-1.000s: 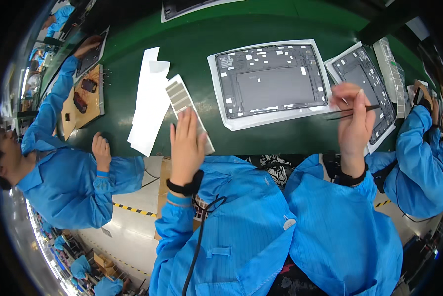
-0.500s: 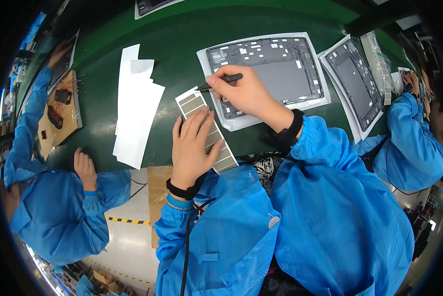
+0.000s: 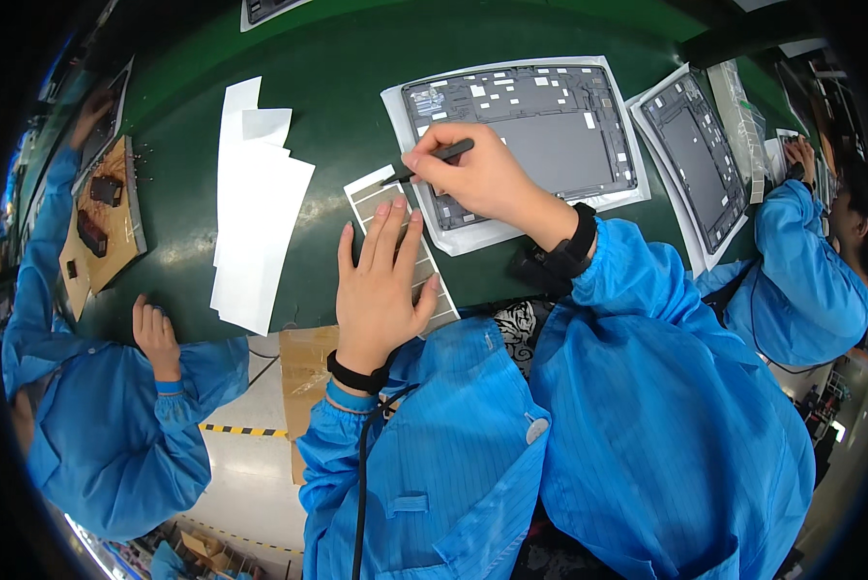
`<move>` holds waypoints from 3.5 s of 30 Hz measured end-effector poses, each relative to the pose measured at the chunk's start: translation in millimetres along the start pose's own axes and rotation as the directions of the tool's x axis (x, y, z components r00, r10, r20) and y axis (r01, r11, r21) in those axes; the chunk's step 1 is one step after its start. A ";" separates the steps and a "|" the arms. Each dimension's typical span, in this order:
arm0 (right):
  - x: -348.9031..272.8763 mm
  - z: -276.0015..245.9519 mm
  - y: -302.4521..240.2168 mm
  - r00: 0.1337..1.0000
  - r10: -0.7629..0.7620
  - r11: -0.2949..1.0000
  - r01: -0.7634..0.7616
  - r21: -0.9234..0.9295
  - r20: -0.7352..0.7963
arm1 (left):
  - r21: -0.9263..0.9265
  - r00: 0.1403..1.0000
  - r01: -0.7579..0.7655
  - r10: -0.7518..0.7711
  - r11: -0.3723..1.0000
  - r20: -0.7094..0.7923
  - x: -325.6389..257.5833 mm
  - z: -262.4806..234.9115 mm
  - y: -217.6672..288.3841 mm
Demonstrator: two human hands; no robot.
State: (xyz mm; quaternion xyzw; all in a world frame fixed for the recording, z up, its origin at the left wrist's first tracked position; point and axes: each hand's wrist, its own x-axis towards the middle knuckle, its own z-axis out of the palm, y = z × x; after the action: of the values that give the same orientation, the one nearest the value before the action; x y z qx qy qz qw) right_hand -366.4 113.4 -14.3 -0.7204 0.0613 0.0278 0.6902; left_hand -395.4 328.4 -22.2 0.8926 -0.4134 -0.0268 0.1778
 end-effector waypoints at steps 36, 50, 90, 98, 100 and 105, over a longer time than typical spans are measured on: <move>-57.2 -24.9 -1.8 0.965 0.091 0.991 -0.063 0.121 -0.247 | 0.038 0.987 0.137 -0.133 0.990 -0.091 14.6 -14.7 6.6; -55.2 -17.4 2.0 0.968 0.055 0.998 -0.044 0.051 -0.243 | 0.054 0.992 0.084 -0.078 0.995 -0.098 34.3 -16.6 22.1; 18.1 -0.8 -9.8 0.999 0.013 0.996 -0.017 -0.091 -0.042 | 0.006 0.989 0.141 -0.140 0.990 -0.048 18.2 -3.0 -1.9; 20.0 -0.2 0.4 0.999 -0.034 0.998 0.034 -0.048 0.000 | -0.002 0.991 0.126 -0.126 0.992 -0.052 18.5 -3.5 -3.3; 20.1 -3.0 2.2 0.999 -0.003 0.999 0.004 0.042 -0.033 | -0.004 0.991 0.126 -0.126 0.992 -0.053 18.5 -3.6 -2.4; 20.5 1.3 3.3 0.999 0.007 0.994 -0.012 -0.113 -0.042 | -0.008 0.990 0.130 -0.130 0.992 -0.054 20.0 -4.0 -1.7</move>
State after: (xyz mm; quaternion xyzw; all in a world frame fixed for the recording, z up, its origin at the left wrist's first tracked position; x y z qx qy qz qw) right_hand -346.5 113.5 -20.1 -0.7584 0.0773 0.0196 0.6469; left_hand -380.3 315.6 -17.0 0.9176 -0.3495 -0.0150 0.1890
